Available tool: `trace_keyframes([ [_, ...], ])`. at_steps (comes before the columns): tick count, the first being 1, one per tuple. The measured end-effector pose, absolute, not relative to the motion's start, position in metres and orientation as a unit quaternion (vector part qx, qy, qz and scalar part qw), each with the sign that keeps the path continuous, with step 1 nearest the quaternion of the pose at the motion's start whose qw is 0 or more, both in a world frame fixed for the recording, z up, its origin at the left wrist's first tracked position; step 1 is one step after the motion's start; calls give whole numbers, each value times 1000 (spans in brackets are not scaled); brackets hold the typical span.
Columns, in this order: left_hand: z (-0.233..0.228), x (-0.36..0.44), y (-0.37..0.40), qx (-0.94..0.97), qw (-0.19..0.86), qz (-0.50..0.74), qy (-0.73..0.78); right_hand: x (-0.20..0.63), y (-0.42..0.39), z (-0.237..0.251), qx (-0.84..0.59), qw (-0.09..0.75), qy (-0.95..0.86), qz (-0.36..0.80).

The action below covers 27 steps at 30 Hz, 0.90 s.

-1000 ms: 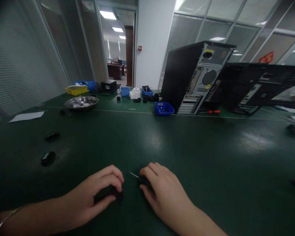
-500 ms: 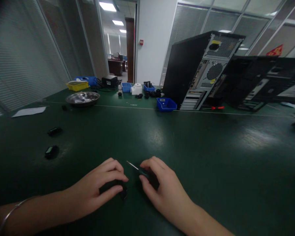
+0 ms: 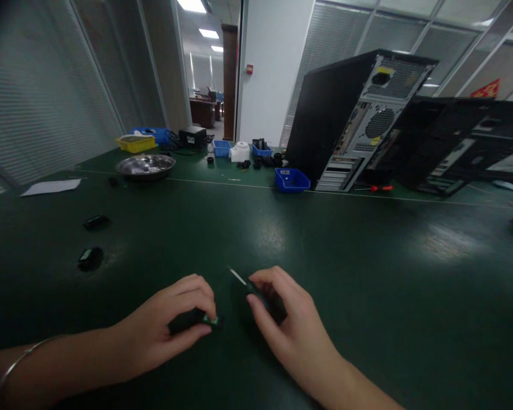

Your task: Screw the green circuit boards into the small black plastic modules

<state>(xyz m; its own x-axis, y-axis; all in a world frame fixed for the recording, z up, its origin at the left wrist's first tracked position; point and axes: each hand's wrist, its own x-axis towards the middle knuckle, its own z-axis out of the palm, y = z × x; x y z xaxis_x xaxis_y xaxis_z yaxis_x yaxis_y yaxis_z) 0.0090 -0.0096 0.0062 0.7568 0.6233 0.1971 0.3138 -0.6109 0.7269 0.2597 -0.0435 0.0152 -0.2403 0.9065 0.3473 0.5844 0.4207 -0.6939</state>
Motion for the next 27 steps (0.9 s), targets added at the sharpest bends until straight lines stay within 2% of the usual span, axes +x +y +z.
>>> trace_keyframes([
  [2, 5, 8, -9, 856, 366, 229, 285, 271, -39, 19, -544, 459, -685, 155],
  [5, 6, 8, -7, 847, 386, 219, 292, 287, -30, 21, -585, 568, -557, 155],
  [7, 6, 8, -6, 846, 385, 216, 298, 289, -26, 19, -580, 543, -572, 203],
  [11, 4, 11, -7, 847, 371, 212, 317, 272, -33, 15, -505, 381, -730, 259],
  [14, 2, 12, -9, 847, 360, 213, 327, 259, -44, 18, -412, 312, -813, 269],
  [21, 5, 13, -8, 813, 381, 277, 343, 253, -47, 21, -405, 292, -816, 291],
  [27, 8, 11, -7, 804, 400, 285, 335, 250, -47, 23, -410, 289, -806, 315],
])
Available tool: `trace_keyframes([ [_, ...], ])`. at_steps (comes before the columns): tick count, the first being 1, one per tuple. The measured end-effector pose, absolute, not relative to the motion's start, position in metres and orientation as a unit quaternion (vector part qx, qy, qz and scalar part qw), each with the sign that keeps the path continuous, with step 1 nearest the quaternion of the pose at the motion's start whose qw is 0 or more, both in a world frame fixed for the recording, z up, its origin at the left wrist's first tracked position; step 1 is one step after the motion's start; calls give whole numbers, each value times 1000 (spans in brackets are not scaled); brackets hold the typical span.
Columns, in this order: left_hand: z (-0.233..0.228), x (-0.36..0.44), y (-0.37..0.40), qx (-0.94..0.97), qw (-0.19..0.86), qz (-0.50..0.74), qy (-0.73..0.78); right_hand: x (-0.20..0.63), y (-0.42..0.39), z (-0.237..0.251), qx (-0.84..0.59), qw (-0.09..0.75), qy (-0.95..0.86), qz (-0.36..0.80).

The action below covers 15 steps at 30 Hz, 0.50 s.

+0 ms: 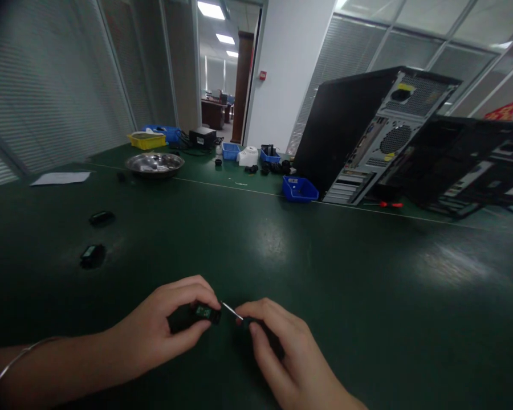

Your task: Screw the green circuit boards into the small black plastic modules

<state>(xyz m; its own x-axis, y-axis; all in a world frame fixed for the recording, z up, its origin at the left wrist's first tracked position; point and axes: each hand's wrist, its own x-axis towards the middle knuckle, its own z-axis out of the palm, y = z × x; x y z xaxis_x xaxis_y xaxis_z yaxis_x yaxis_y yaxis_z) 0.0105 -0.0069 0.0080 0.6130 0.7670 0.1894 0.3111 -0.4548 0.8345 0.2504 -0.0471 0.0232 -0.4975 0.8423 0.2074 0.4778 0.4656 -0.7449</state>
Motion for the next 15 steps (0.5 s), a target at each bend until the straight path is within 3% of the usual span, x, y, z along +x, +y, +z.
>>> trace_keyframes([
  [15, 6, 7, -9, 799, 414, 318, 298, 247, -42, 16, -369, 291, -831, 298],
])
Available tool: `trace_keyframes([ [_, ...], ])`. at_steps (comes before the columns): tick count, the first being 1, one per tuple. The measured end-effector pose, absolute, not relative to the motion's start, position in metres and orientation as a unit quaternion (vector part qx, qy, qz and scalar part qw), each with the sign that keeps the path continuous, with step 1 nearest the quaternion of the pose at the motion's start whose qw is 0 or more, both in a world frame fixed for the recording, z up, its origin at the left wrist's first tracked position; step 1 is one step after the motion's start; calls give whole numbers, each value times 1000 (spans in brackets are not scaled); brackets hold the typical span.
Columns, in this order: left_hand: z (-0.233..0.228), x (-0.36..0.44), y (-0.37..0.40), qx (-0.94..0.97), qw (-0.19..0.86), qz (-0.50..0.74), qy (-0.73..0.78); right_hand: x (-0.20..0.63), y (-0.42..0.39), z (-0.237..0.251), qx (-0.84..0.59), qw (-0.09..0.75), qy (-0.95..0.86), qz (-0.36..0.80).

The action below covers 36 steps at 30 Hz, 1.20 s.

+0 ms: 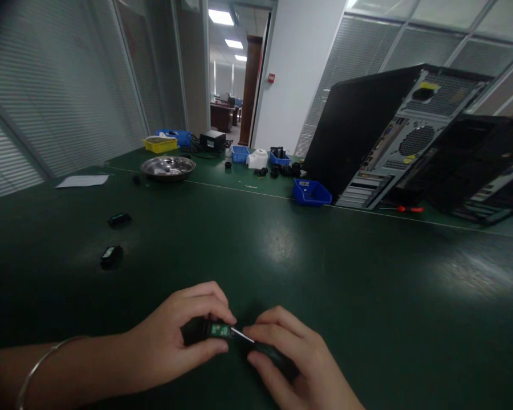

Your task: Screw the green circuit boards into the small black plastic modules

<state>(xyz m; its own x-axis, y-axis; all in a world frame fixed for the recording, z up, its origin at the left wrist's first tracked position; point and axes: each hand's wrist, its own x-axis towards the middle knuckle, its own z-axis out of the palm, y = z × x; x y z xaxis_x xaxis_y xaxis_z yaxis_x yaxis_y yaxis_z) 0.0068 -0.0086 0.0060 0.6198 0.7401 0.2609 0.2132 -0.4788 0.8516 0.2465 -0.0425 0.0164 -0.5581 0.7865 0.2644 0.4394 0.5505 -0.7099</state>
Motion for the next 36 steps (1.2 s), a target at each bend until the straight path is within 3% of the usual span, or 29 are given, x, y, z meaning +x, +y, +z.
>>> trace_keyframes([
  [11, 5, 8, -6, 782, 451, 315, 293, 246, -46, 23, -372, 282, -818, 335],
  [21, 4, 11, -6, 769, 443, 321, 330, 250, -52, 23, -397, 226, -880, 132],
  [36, 5, 10, -6, 777, 455, 328, 286, 248, -51, 25, -402, 216, -851, 261],
])
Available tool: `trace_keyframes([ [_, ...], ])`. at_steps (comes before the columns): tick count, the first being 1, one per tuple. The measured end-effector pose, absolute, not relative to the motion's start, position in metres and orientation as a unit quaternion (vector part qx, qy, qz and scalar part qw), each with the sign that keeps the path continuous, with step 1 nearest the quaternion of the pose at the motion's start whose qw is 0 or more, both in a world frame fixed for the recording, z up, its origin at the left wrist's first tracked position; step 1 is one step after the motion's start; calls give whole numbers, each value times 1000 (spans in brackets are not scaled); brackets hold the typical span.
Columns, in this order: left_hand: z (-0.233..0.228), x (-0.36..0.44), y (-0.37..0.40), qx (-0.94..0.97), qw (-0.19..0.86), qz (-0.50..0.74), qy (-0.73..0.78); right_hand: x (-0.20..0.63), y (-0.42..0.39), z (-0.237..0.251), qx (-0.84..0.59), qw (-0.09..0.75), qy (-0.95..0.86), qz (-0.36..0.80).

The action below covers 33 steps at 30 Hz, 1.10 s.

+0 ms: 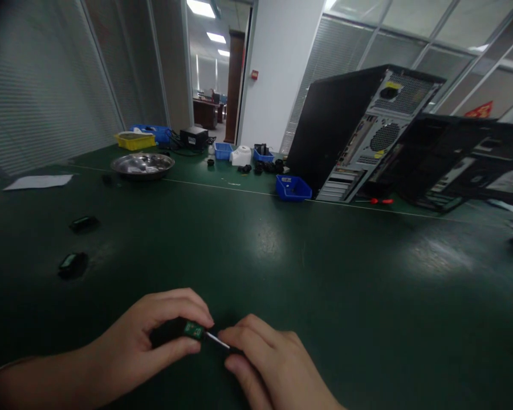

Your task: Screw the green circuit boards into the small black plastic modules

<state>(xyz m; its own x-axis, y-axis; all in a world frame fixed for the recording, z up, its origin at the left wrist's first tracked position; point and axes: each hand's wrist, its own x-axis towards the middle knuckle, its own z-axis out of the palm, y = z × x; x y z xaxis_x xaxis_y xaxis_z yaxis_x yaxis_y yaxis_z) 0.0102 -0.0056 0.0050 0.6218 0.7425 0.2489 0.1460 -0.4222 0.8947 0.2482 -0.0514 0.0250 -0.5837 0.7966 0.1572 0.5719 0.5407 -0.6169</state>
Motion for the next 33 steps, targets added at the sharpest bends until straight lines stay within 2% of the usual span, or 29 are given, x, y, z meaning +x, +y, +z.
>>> trace_keyframes([
  [7, 5, 12, -6, 770, 469, 342, 266, 246, -56, 23, -392, 234, -862, 221],
  [21, 5, 12, -19, 797, 424, 307, 302, 239, -55, 7, -391, 195, -885, 160],
  [28, 8, 13, -14, 789, 437, 330, 277, 232, -57, 11, -417, 201, -861, 211],
  [33, 8, 9, -8, 778, 411, 334, 339, 216, -49, 15, -438, 222, -840, 229],
])
